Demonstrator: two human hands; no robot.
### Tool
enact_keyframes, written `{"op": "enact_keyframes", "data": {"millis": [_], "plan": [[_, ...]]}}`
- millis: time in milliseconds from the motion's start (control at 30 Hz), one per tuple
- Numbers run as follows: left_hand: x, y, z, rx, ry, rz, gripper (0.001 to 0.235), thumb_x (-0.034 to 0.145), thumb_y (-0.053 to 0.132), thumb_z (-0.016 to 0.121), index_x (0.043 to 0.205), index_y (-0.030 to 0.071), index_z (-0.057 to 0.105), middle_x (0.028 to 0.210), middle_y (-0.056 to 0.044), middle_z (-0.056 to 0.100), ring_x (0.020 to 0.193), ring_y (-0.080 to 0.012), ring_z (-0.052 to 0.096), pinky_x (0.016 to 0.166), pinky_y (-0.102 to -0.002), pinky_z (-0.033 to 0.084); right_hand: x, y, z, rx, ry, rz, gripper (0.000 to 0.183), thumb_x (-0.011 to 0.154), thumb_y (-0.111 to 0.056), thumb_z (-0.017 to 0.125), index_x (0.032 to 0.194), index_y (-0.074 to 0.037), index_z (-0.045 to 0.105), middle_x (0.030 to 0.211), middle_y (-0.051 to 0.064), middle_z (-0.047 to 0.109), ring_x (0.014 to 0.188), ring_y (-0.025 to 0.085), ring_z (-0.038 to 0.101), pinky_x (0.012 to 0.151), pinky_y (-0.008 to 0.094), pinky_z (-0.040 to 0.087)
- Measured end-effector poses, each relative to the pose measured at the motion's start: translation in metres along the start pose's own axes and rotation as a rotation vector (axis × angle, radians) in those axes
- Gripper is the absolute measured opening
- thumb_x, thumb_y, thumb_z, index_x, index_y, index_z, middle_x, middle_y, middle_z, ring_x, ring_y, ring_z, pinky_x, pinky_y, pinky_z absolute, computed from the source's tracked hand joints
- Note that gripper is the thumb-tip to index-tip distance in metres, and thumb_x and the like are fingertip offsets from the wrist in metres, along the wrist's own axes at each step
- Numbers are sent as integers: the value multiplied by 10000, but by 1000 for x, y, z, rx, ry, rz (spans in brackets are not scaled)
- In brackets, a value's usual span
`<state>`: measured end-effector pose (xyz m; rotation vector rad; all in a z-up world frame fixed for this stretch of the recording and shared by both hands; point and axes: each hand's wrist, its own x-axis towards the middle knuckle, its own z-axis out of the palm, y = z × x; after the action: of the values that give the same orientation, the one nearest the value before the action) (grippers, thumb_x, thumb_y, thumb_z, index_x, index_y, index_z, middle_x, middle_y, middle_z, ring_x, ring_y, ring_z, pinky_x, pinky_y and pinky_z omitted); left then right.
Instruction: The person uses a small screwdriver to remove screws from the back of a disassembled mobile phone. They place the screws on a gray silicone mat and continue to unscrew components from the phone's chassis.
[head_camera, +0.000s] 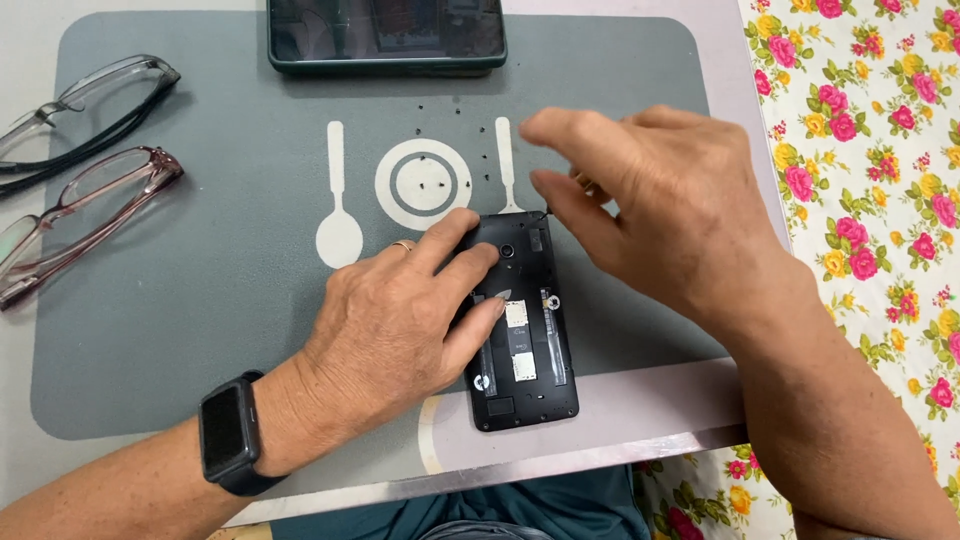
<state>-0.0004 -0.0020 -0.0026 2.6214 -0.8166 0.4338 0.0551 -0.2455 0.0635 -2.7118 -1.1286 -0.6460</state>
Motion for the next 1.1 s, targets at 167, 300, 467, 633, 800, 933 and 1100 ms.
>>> {"op": "enact_keyframes", "data": {"millis": [167, 300, 467, 633, 800, 933, 1100], "plan": [[0, 0, -1, 4, 9, 1, 363, 975, 429, 732, 1226, 168, 760, 1418, -55, 681, 655, -274, 688, 483, -431, 562, 10, -4, -8, 68, -14, -66, 358, 1047, 18, 731, 1391, -75, 695, 826, -4, 675, 699, 250, 622, 964, 458, 580], [0, 0, 0, 33, 29, 6, 356, 959, 431, 764, 1207, 176, 779, 1410, -27, 695, 613, -243, 651, 448, -394, 537, 5, -1, 0, -38, 120, -85, 123, 1141, -45, 868, 1163, -67, 750, 627, -16, 573, 551, 179, 530, 1050, 489, 648], [-1, 0, 1, 28, 19, 2, 359, 959, 429, 754, 1215, 179, 764, 1417, -31, 691, 645, -241, 666, 457, -405, 547, 2, -2, -5, -134, 86, -30, 234, 1132, -275, 924, 1224, -117, 778, 590, -46, 595, 621, 228, 633, 1025, 466, 645], [0, 1, 1, 33, 20, -4, 356, 957, 439, 760, 1206, 183, 770, 1410, -28, 696, 641, -231, 663, 474, -401, 564, 11, -12, -7, -40, 18, -24, 277, 1006, 24, 692, 1255, -95, 717, 654, -29, 635, 552, 244, 555, 1046, 493, 580], [-2, 0, 3, 32, 58, 24, 348, 959, 418, 756, 1205, 172, 770, 1418, -35, 678, 629, -256, 659, 547, -403, 559, 12, -12, -8, -83, 5, 11, 206, 1098, -171, 801, 1271, -102, 715, 760, -19, 733, 632, 260, 651, 992, 464, 603], [-1, 0, 3, 40, 54, 35, 352, 974, 421, 752, 1213, 163, 770, 1405, -35, 683, 601, -234, 632, 526, -370, 547, 6, -6, -5, -83, 71, 2, 126, 1146, -35, 741, 1222, -135, 755, 595, -4, 502, 538, 260, 523, 813, 404, 602], [-2, 0, 4, 24, 57, 22, 352, 955, 420, 765, 1201, 168, 765, 1410, -46, 688, 630, -253, 656, 532, -401, 557, 12, -11, -12, -6, -52, -9, 357, 958, 2, 655, 1302, -88, 678, 847, 16, 630, 622, 280, 501, 742, 418, 502]]}}
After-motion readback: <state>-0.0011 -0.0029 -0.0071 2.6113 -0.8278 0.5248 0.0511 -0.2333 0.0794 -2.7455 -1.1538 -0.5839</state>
